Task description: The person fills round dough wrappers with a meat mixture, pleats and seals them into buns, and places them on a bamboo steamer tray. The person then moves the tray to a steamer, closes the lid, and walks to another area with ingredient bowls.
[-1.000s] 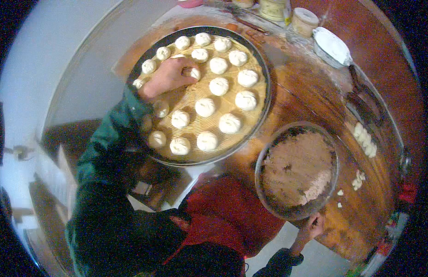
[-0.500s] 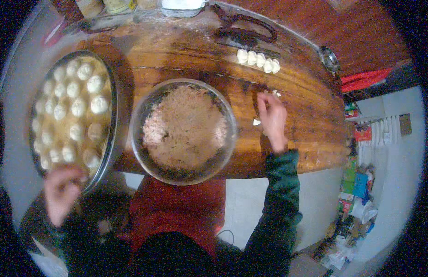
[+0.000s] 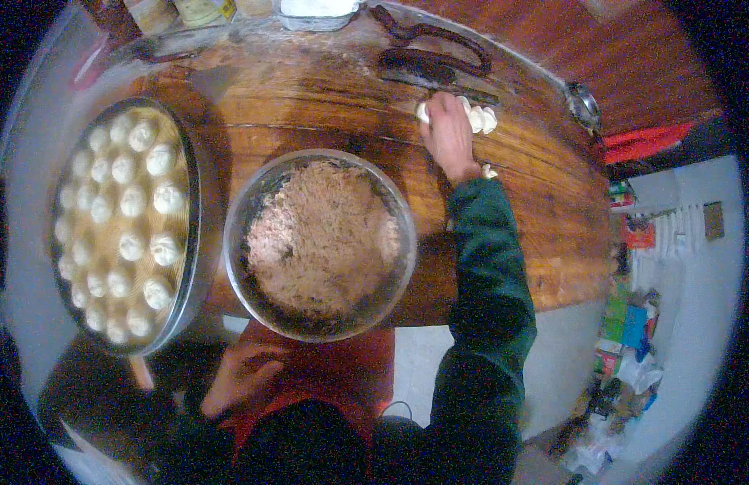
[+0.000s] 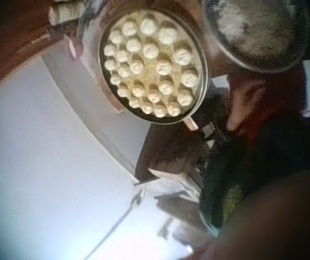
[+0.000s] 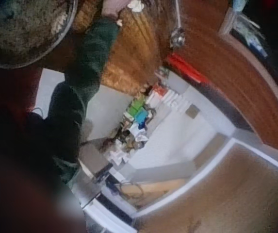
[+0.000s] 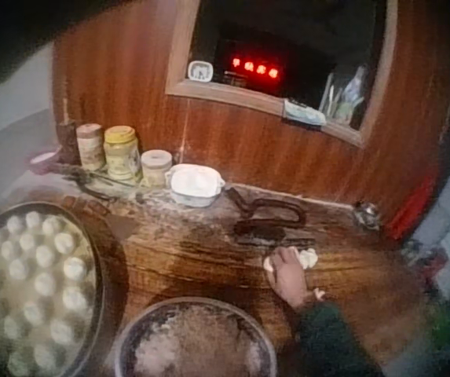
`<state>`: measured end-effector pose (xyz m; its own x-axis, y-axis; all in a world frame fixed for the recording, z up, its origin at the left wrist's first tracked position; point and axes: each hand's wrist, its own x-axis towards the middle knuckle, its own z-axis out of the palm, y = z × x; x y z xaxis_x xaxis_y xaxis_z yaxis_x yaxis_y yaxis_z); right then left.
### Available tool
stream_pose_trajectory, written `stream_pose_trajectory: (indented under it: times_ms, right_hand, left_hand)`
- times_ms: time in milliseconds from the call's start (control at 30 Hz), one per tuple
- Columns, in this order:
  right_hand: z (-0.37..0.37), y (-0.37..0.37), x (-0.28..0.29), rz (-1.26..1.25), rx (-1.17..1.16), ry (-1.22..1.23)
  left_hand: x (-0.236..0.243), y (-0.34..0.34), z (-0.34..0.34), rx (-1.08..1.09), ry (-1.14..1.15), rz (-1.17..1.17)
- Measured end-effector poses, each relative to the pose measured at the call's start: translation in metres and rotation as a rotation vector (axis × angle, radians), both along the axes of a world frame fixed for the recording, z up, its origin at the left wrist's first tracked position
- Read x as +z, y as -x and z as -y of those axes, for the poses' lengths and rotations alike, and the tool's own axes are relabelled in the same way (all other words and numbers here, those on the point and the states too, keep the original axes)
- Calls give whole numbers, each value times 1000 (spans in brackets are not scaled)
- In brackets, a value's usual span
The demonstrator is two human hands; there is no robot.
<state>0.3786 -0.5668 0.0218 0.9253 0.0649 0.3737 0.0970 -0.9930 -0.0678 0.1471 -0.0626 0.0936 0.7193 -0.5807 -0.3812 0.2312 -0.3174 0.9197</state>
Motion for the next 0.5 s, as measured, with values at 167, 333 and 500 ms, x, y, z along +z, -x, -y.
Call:
stream_pose_trajectory:
  times_ms: [167, 333, 500]
  right_hand:
    - [-62, 151, 30, -305, -171, -498]
    - [-120, 292, 31, -519, -52, -76]
    - [-138, 318, 11, -399, -101, -105]
  left_hand:
    - [-21, -2, -16, -66, -59, 26]
    - [-48, 8, -17, -66, 35, 83]
    - [-35, 31, 9, -126, 56, 174]
